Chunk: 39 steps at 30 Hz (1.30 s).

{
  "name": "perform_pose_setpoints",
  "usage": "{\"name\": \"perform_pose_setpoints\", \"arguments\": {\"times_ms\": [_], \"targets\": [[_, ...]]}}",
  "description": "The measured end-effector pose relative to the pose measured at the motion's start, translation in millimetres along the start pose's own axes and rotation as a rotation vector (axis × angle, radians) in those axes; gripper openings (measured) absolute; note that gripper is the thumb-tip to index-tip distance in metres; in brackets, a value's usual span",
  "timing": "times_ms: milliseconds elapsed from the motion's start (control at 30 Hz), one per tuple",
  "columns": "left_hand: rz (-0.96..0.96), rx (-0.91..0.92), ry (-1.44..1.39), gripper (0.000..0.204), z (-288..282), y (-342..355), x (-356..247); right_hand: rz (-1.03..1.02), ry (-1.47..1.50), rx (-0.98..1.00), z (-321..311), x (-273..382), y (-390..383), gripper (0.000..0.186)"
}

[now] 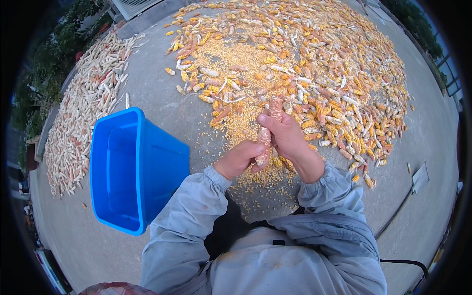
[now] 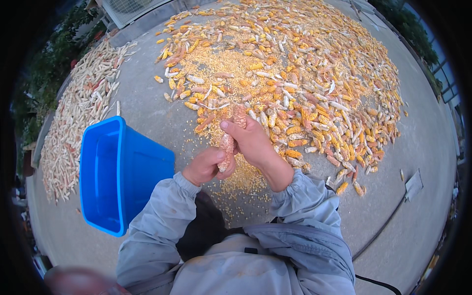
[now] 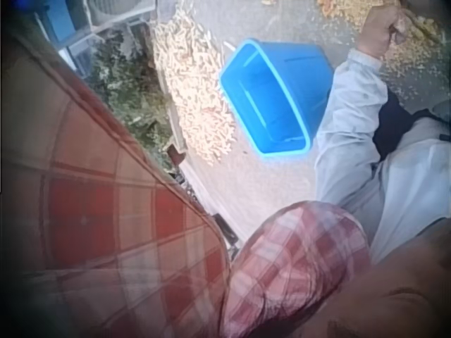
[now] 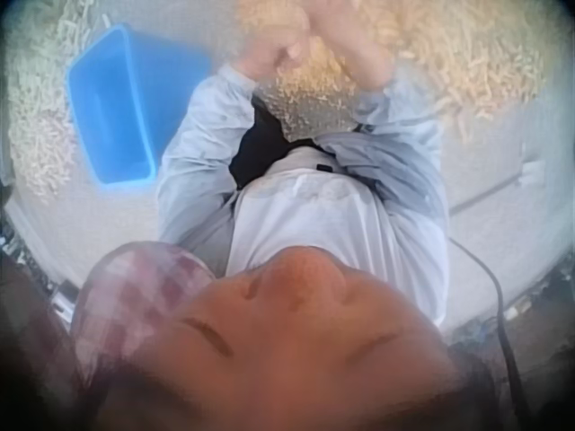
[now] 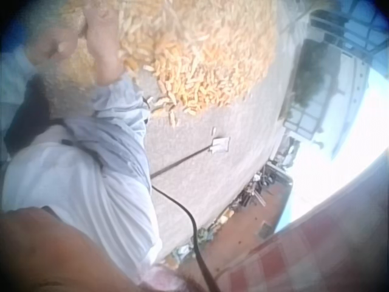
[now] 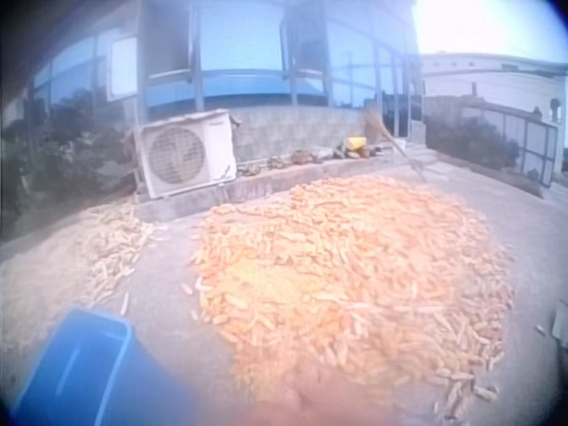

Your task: The person repeatedly picks up dried corn cobs from a large pile on the ground and removes the kernels by hand, letting the kernels fall onto the ground. The person discards the empty cobs into a nearby blue bin.

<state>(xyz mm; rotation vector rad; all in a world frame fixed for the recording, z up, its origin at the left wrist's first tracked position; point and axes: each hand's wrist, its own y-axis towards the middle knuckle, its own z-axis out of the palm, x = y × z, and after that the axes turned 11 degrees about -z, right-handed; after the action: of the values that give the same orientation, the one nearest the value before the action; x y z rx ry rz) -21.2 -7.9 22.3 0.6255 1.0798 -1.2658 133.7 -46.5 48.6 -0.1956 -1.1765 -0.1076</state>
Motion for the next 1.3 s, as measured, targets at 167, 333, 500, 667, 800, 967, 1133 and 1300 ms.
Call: {"name": "perform_pose_setpoints", "arguments": {"times_ms": [167, 333, 500, 667, 800, 967, 1133, 1300], "targets": [[-0.002, -0.276, -0.134, 0.051, 12, 2, -3, -0.178, -0.067, 0.061, -3, 1, 4, 0.033], [0.020, -0.542, -0.308, 0.042, 17, 6, -14, -0.175, -0.032, 0.230, -8, 5, 1, 0.039], [-0.013, -0.622, -0.256, 0.046, 2, 8, -1, -0.231, -0.263, 0.279, -1, 4, -4, 0.037], [-0.068, -0.617, -0.223, 0.042, 0, -3, -10, -0.277, -0.439, 0.196, 0, -4, -4, 0.038], [0.184, -0.696, -0.356, 0.051, -7, -35, -47, -0.269, -0.277, 0.120, -7, 3, 1, 0.033], [1.231, -0.876, -0.347, 0.052, -43, -116, -74, -0.269, -0.211, 0.043, -22, 8, -5, 0.031], [0.823, -1.012, -0.392, 0.043, -89, -129, -17, -0.183, -0.174, 0.035, -36, -3, -11, 0.032], [0.072, -1.132, -0.269, 0.037, -155, -81, 50, -0.098, -0.184, -0.037, -51, -5, -14, 0.032]]}}
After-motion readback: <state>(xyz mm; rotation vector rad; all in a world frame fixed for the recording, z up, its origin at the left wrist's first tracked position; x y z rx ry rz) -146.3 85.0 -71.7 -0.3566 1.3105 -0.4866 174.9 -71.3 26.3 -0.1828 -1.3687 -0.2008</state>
